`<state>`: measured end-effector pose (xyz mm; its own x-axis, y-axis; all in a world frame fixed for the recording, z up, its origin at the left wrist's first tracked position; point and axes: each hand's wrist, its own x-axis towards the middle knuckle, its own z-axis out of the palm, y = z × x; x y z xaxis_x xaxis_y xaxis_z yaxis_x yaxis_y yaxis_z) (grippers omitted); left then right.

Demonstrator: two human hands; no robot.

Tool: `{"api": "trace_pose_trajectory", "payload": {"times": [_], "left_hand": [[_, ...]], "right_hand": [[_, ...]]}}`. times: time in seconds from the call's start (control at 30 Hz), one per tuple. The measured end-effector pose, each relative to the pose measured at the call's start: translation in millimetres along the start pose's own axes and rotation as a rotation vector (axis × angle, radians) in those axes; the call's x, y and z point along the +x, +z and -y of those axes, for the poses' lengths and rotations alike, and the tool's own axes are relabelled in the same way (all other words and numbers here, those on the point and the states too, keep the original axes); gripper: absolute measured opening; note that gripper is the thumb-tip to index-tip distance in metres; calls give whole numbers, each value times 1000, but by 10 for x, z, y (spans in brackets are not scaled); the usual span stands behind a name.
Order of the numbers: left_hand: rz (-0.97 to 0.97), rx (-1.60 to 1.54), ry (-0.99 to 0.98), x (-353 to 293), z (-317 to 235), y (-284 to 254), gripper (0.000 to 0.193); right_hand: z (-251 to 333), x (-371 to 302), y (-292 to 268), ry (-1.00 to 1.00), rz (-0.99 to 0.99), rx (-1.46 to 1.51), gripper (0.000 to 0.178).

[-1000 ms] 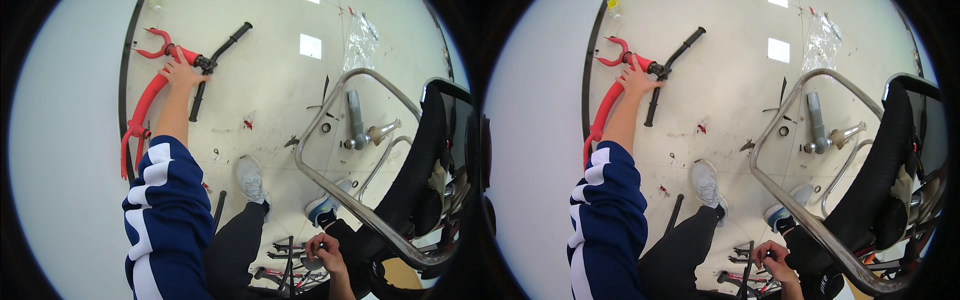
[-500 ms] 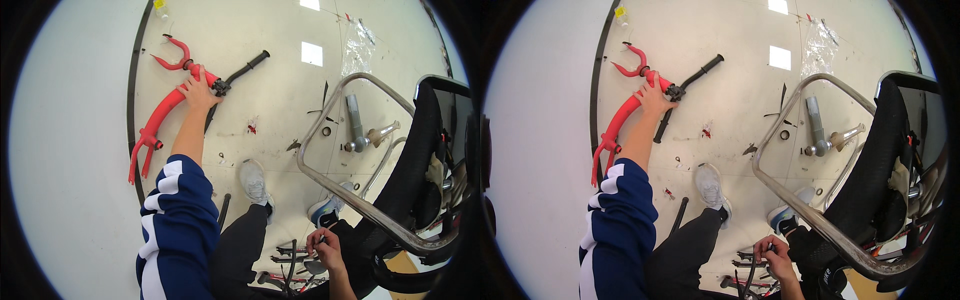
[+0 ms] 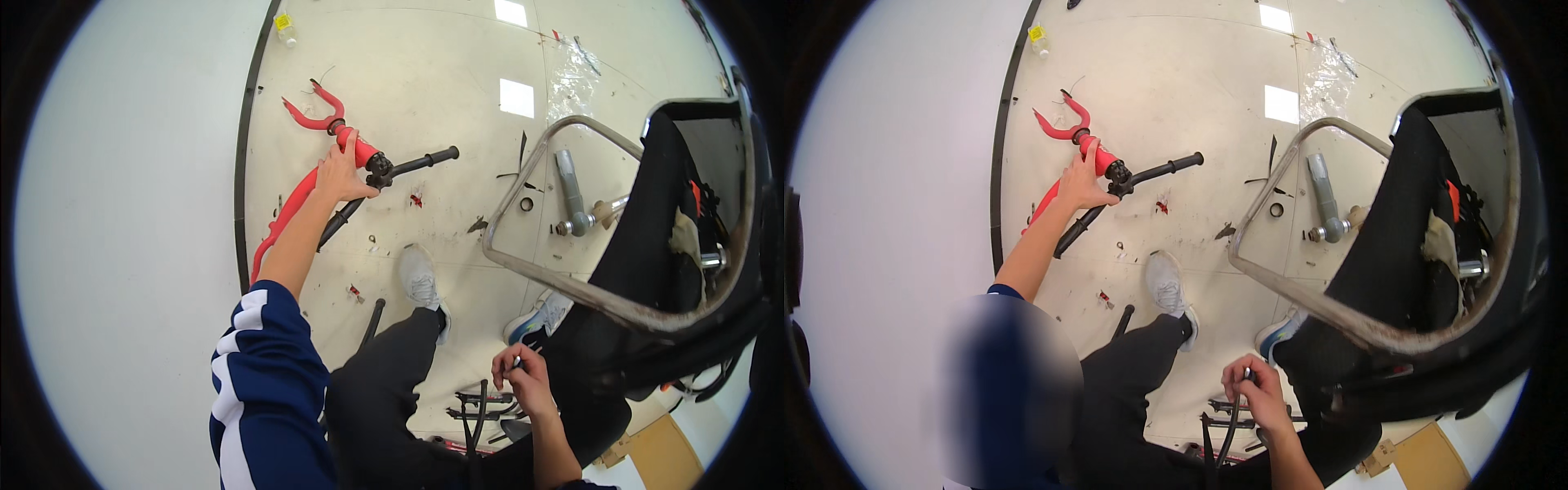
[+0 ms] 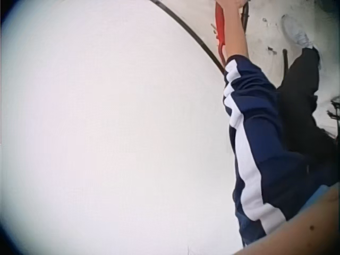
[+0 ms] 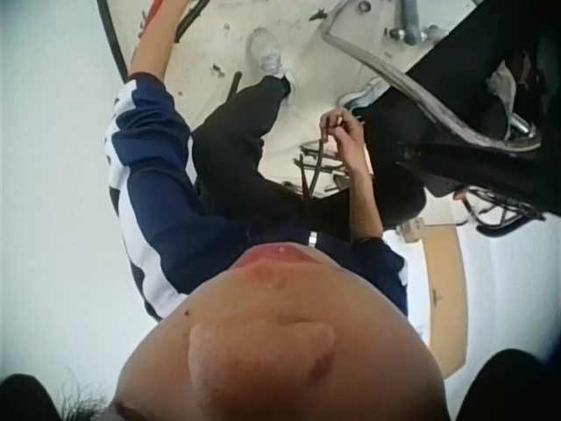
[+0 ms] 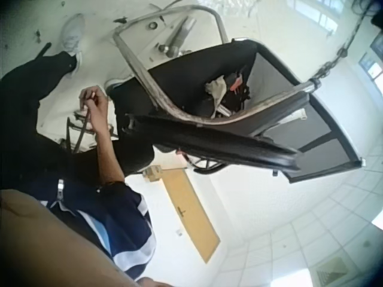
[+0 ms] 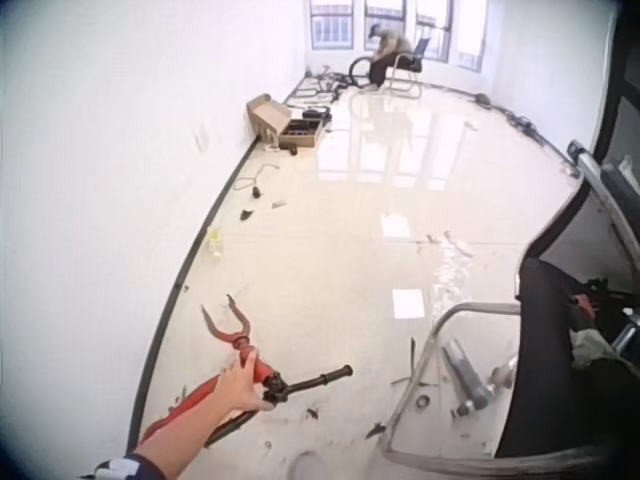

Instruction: The person assembles a bicycle wheel by attaching a disc brake rotor to the hub using an Allen key. They then adjust the handlebar stem with the same tool.

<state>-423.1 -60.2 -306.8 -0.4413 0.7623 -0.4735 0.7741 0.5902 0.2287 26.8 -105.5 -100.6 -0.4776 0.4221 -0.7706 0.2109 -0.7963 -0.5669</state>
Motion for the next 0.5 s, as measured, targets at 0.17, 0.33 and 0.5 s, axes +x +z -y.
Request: {"api": "trace_pose_trajectory", "payload": {"times": [0.17,0.33,0.5], "left_hand": [[123,-218,134,-477,-53,-355,132],[145,-416,247,-939,-186,-545,126],[93,-581,287,-1432,-164,-733,123]], "right_hand": [[2,-18,52,-35,69,-41,12],[-105,95,84,-39,85,-72,10],[-88,137,198,-77,141,-64,11]]}}
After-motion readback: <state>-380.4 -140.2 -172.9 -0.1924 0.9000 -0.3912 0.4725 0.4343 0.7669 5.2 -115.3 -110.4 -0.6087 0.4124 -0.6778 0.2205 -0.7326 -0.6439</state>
